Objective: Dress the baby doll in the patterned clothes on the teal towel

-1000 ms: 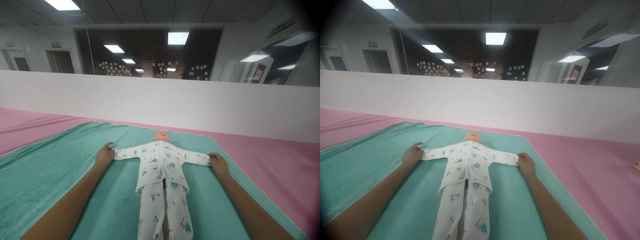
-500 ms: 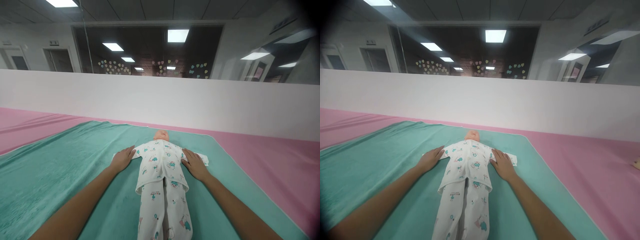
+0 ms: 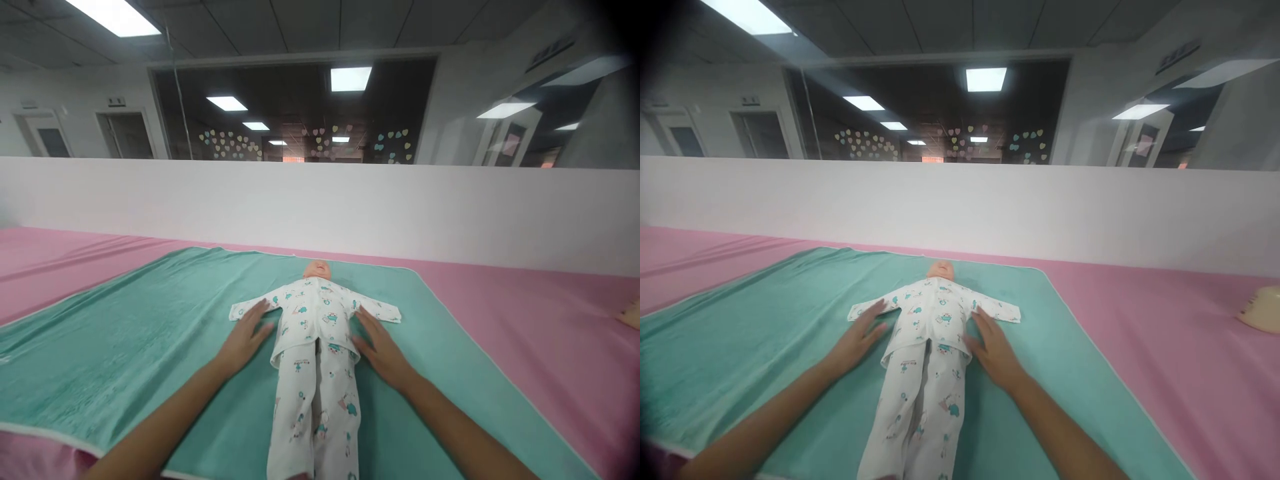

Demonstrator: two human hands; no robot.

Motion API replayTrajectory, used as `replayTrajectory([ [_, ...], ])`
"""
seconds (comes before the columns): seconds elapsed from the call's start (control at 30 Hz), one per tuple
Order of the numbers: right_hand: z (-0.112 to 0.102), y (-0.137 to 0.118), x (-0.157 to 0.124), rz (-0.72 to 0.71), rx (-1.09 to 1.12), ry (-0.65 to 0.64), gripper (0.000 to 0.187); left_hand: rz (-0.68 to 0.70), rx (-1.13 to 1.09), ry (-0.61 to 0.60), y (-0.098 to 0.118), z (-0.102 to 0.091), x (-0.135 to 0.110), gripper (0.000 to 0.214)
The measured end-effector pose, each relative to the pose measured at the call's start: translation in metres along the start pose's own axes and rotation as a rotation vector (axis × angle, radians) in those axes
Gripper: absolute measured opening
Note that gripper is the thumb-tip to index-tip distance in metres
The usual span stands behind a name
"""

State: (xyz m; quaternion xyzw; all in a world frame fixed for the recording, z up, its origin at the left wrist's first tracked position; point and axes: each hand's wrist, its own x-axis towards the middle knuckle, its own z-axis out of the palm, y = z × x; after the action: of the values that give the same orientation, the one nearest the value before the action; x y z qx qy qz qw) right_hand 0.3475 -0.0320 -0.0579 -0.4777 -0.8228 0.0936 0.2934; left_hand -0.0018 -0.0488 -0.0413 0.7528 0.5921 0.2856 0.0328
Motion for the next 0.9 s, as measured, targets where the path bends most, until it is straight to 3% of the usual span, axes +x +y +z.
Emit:
replayTrajectory([
  [0.17, -0.003, -0.072, -0.043, -0.105, 0.226, -0.135, 0.060, 0.321, -0.139, -0.237, 0.086, -0.004, -0.039, 0.049],
  [0.3, -0.015, -0.113, -0.098, -0.209, 0.219, -0.247, 0.063, 0.428, -0.124, -0.354, 0.121, -0.022, -0.091, 0.047],
  [0.37, -0.015, -0.131, -0.119, -0.210, 0.197, -0.234, 0.063, 0.437, -0.174, -0.361, 0.127, -0.028, -0.117, 0.047],
  [0.43, -0.008, -0.144, -0.130, -0.178, 0.169, -0.125, 0.050, 0.435, -0.172, -0.301, 0.130, -0.028, -0.135, 0.045],
  [0.53, 0.002, -0.151, -0.131, -0.153, 0.136, 0.057, 0.030, 0.445, -0.054, -0.152, 0.126, -0.027, -0.147, 0.032],
  [0.6, 0.002, -0.146, -0.129, -0.151, 0.102, 0.138, 0.029, 0.469, 0.027, -0.076, 0.116, -0.029, -0.147, 0.031],
  [0.7, -0.011, -0.133, -0.131, -0.135, 0.021, 0.244, 0.038, 0.467, 0.082, 0.007, 0.098, -0.041, -0.149, 0.036],
  [0.77, -0.022, -0.130, -0.136, -0.127, -0.011, 0.289, 0.041, 0.478, 0.115, -0.005, 0.092, -0.049, -0.153, 0.038],
  [0.9, -0.037, -0.153, -0.142, -0.209, 0.000, 0.281, 0.033, 0.547, 0.143, -0.044, 0.107, -0.057, -0.161, 0.039],
])
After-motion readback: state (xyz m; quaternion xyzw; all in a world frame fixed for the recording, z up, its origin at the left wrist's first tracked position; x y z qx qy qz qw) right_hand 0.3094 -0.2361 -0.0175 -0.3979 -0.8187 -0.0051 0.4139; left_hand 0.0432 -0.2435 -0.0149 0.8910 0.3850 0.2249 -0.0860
